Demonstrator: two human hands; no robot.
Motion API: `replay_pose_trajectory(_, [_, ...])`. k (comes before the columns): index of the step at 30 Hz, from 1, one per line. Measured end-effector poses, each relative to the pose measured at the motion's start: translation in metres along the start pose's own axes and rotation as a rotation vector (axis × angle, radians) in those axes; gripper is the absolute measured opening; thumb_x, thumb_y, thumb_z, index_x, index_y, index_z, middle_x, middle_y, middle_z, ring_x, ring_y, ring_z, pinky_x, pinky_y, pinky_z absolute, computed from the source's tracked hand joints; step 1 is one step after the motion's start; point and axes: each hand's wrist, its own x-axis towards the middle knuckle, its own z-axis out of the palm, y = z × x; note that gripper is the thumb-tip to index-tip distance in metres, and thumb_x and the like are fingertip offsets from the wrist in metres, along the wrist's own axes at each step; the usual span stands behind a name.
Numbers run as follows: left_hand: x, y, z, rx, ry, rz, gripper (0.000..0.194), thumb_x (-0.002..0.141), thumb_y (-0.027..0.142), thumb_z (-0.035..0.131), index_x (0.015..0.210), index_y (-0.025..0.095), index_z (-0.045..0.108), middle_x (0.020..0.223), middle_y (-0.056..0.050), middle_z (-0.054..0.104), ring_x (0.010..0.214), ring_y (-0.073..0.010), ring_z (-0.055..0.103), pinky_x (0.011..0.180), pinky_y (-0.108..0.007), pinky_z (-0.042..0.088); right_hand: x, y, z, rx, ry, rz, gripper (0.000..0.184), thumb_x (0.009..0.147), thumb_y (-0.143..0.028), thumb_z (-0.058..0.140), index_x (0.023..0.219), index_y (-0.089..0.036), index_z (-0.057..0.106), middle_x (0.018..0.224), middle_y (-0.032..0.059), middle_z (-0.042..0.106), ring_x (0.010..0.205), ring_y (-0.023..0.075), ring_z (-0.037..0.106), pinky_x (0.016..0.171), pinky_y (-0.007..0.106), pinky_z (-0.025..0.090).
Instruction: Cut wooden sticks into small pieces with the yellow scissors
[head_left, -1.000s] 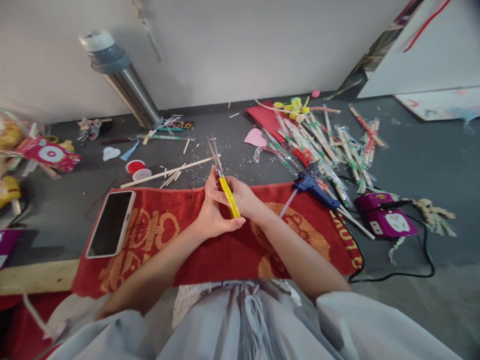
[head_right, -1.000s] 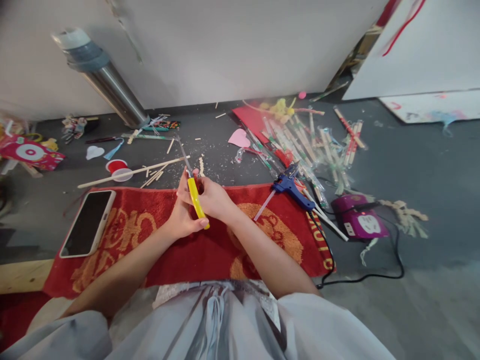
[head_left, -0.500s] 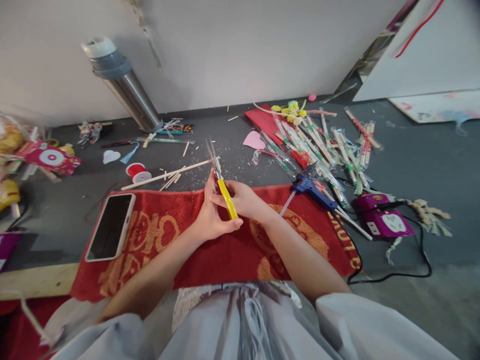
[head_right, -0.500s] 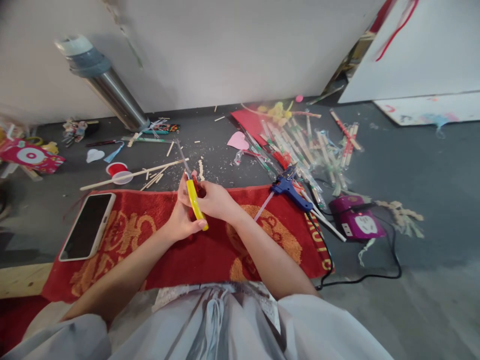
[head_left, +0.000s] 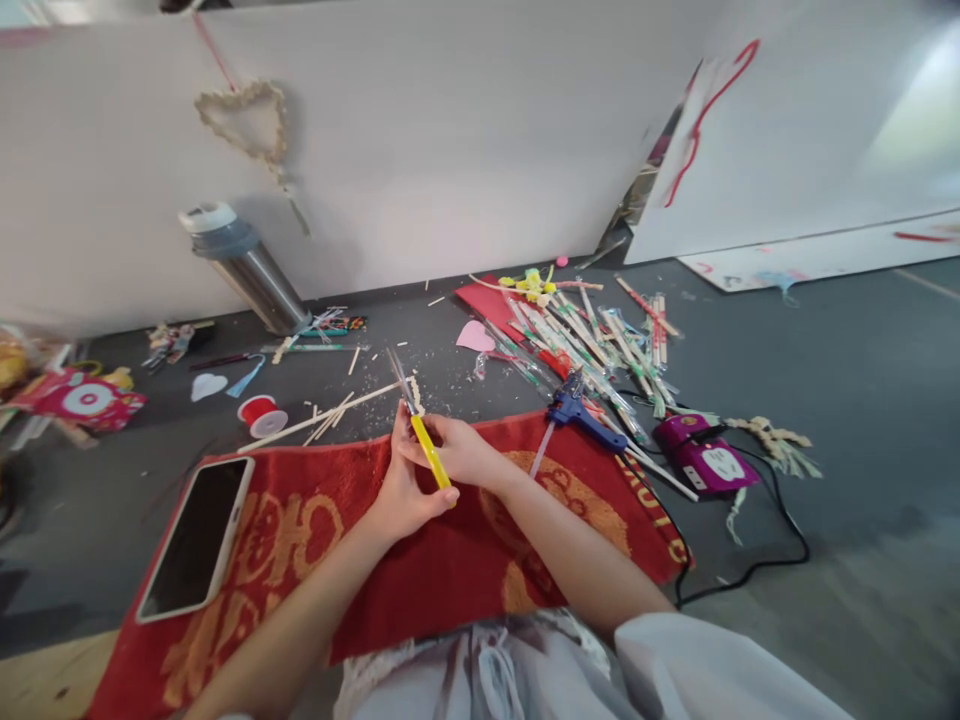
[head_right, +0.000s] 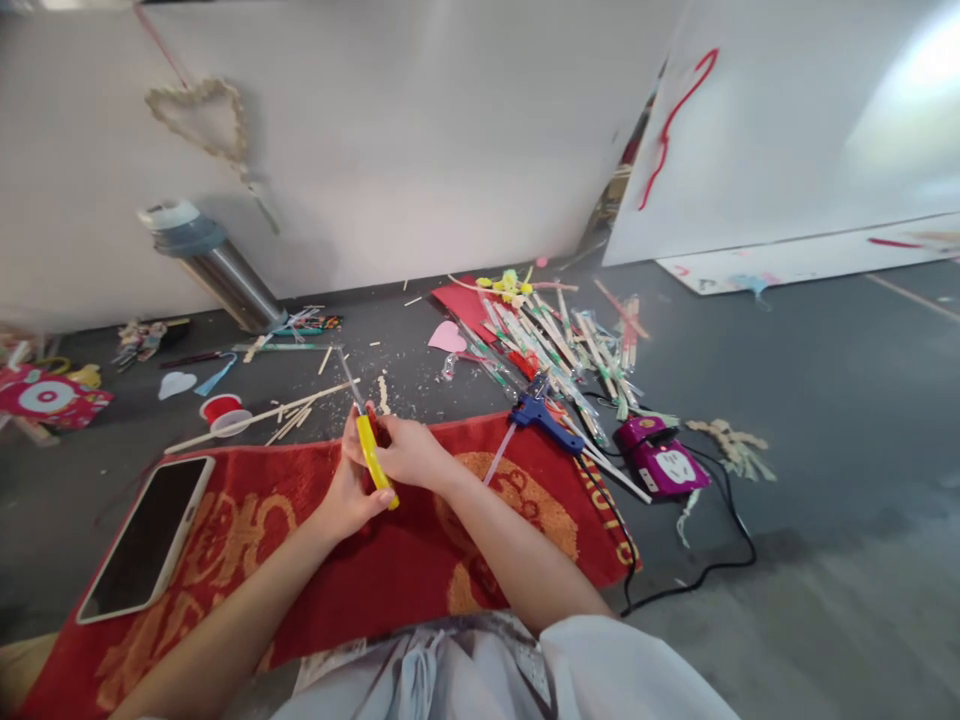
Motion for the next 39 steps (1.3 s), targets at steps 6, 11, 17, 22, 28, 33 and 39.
replay_pose_trajectory(6, [0.0, -0.001, -0.002, 0.013, -0.038, -0.019, 0.124, 0.06, 0.069, 0.075, 0.153, 0.022, 0.008, 0.16, -0.02, 0.016, 0.153, -0.0375, 0.004, 0.124, -0.058, 0.01, 0.0, -0.003, -0.002, -0.033, 0.006, -0.008, 0.041, 0.079, -0.058, 0.067, 0.092, -0.019, 0.066, 0.081, 0.0006, 0.068, 0.072, 0.0145, 0.061, 0.067, 0.025, 0.046])
replay_pose_trajectory(11, [-0.001, -0.005, -0.006, 0.025, -0.022, -0.03, 0.12, 0.059, 0.072, 0.074, 0.151, 0.023, 0.014, 0.159, -0.019, 0.019, 0.153, -0.0376, 0.006, 0.124, -0.058, 0.011, -0.001, -0.006, -0.003, -0.078, 0.016, -0.005, 0.042, 0.079, -0.057, 0.068, 0.097, -0.02, 0.067, 0.09, 0.0023, 0.071, 0.08, 0.0168, 0.064, 0.069, 0.025, 0.045])
replay_pose_trajectory(17, [0.001, -0.007, -0.005, 0.032, 0.025, -0.004, 0.123, 0.055, 0.075, 0.075, 0.151, 0.023, 0.016, 0.156, -0.019, 0.024, 0.151, -0.039, 0.012, 0.123, -0.059, 0.015, -0.001, -0.007, -0.006, -0.099, 0.006, -0.035, 0.044, 0.077, -0.058, 0.069, 0.099, -0.021, 0.067, 0.088, 0.002, 0.072, 0.077, 0.0169, 0.066, 0.068, 0.025, 0.045])
replay_pose_trajectory(22, [0.001, -0.01, -0.005, 0.074, 0.053, 0.028, 0.123, 0.054, 0.077, 0.073, 0.151, 0.023, 0.018, 0.154, -0.019, 0.026, 0.15, -0.0394, 0.017, 0.123, -0.059, 0.017, -0.005, -0.011, -0.006, -0.118, -0.016, 0.0, 0.047, 0.077, -0.059, 0.068, 0.101, -0.019, 0.064, 0.094, 0.0051, 0.071, 0.084, 0.0207, 0.068, 0.071, 0.027, 0.046])
replay_pose_trajectory(28, [0.001, -0.014, -0.006, 0.126, 0.022, 0.034, 0.122, 0.054, 0.074, 0.075, 0.15, 0.022, 0.021, 0.152, -0.02, 0.029, 0.15, -0.0394, 0.018, 0.122, -0.06, 0.017, -0.008, -0.015, -0.001, -0.209, 0.01, -0.002, 0.042, 0.085, -0.059, 0.061, 0.103, -0.02, 0.06, 0.1, 0.0071, 0.072, 0.088, 0.0222, 0.068, 0.072, 0.028, 0.045])
replay_pose_trajectory(33, [0.002, -0.017, -0.003, 0.142, 0.054, 0.071, 0.123, 0.052, 0.074, 0.075, 0.149, 0.019, 0.022, 0.151, -0.02, 0.029, 0.15, -0.0404, 0.017, 0.123, -0.059, 0.013, -0.009, -0.016, 0.005, -0.213, 0.067, 0.01, 0.041, 0.093, -0.058, 0.049, 0.105, -0.02, 0.06, 0.103, 0.0092, 0.072, 0.091, 0.0222, 0.069, 0.075, 0.028, 0.046])
replay_pose_trajectory(39, [0.003, -0.015, -0.002, 0.143, 0.054, 0.113, 0.123, 0.05, 0.07, 0.078, 0.146, 0.018, 0.023, 0.148, -0.02, 0.031, 0.146, -0.0415, 0.025, 0.121, -0.058, 0.02, -0.011, -0.018, 0.006, -0.206, 0.084, 0.03, 0.044, 0.094, -0.058, 0.046, 0.109, -0.018, 0.059, 0.105, 0.0116, 0.072, 0.094, 0.0249, 0.069, 0.077, 0.03, 0.046])
